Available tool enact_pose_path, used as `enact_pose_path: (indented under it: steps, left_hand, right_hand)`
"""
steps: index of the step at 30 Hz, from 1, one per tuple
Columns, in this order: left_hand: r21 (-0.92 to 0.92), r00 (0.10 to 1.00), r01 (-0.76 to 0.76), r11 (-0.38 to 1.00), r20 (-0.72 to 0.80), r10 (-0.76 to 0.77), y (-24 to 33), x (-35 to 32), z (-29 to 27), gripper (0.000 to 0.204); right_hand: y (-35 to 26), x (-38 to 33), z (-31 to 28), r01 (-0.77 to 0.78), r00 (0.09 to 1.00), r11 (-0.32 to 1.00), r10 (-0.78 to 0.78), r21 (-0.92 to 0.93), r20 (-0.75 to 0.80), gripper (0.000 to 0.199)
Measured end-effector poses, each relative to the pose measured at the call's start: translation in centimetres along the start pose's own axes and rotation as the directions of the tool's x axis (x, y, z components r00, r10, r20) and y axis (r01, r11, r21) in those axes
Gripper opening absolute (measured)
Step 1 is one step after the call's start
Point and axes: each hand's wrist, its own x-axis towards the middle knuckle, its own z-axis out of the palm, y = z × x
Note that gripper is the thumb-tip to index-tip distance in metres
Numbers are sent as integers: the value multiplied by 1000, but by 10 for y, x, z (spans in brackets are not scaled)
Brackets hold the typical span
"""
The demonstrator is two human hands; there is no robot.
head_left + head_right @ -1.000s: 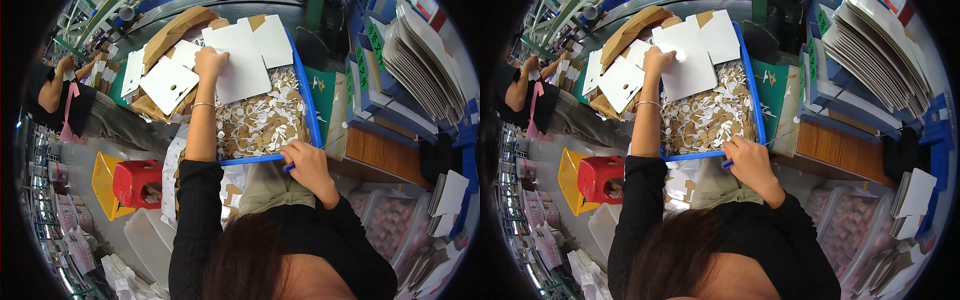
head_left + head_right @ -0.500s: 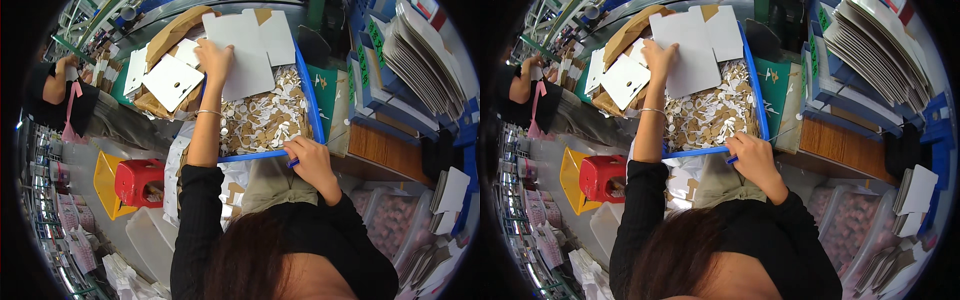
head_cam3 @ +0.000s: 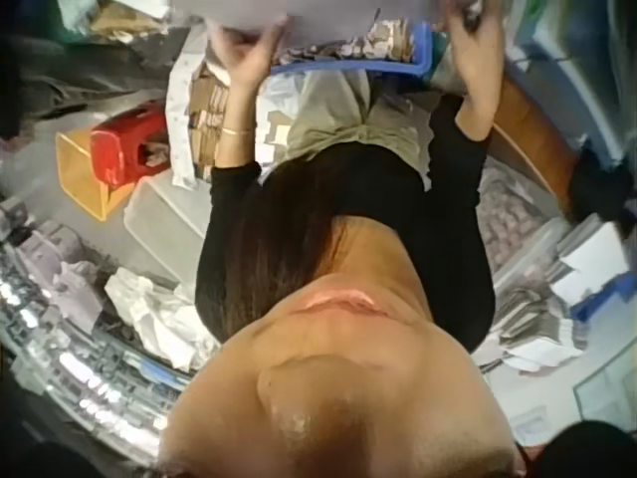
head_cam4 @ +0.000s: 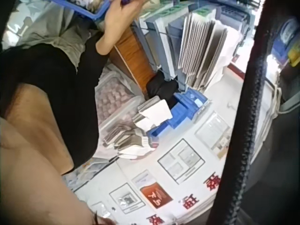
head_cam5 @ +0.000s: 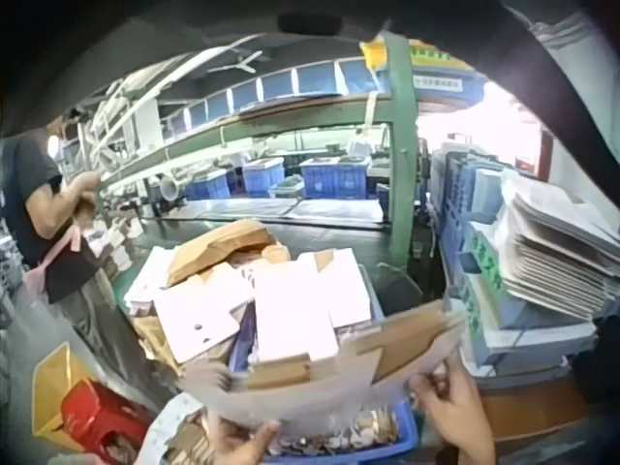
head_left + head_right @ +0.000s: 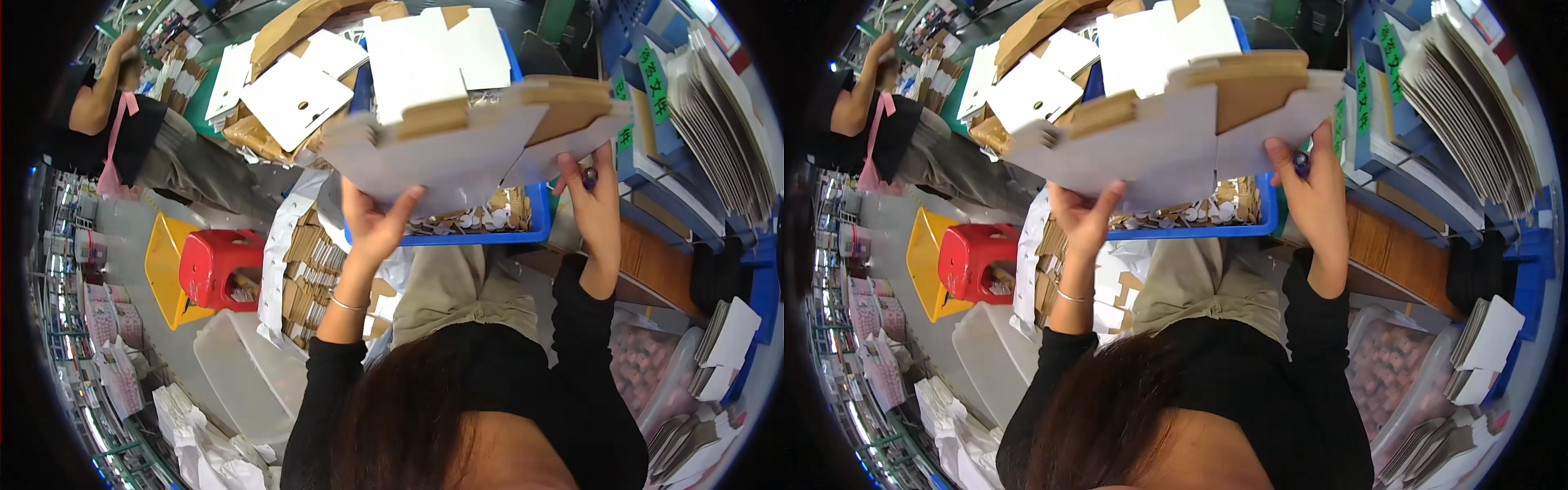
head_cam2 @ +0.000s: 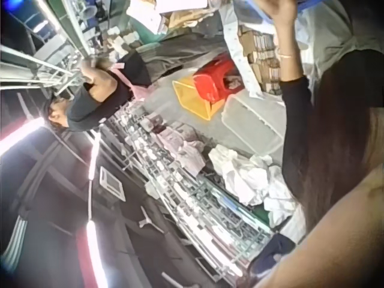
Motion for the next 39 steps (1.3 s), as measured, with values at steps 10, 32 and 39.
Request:
enact_pose_path:
  steps: [10, 32, 39]
  left_hand:
    - [-81, 998, -6, 997, -70, 1, -5, -17, 15, 49]
    - [79, 994, 77, 994, 70, -83, -17, -7, 18, 50]
    - [163, 982, 177, 971, 42, -186, -16, 1, 34, 44]
  right_hand:
    - [30, -22, -1, -59, 998, 969, 64, 239, -16, 36]
    - [18, 8, 7, 84, 981, 971, -41, 224, -191, 29]
    - [-19, 29, -3, 198, 914, 976, -219, -95, -343, 23]
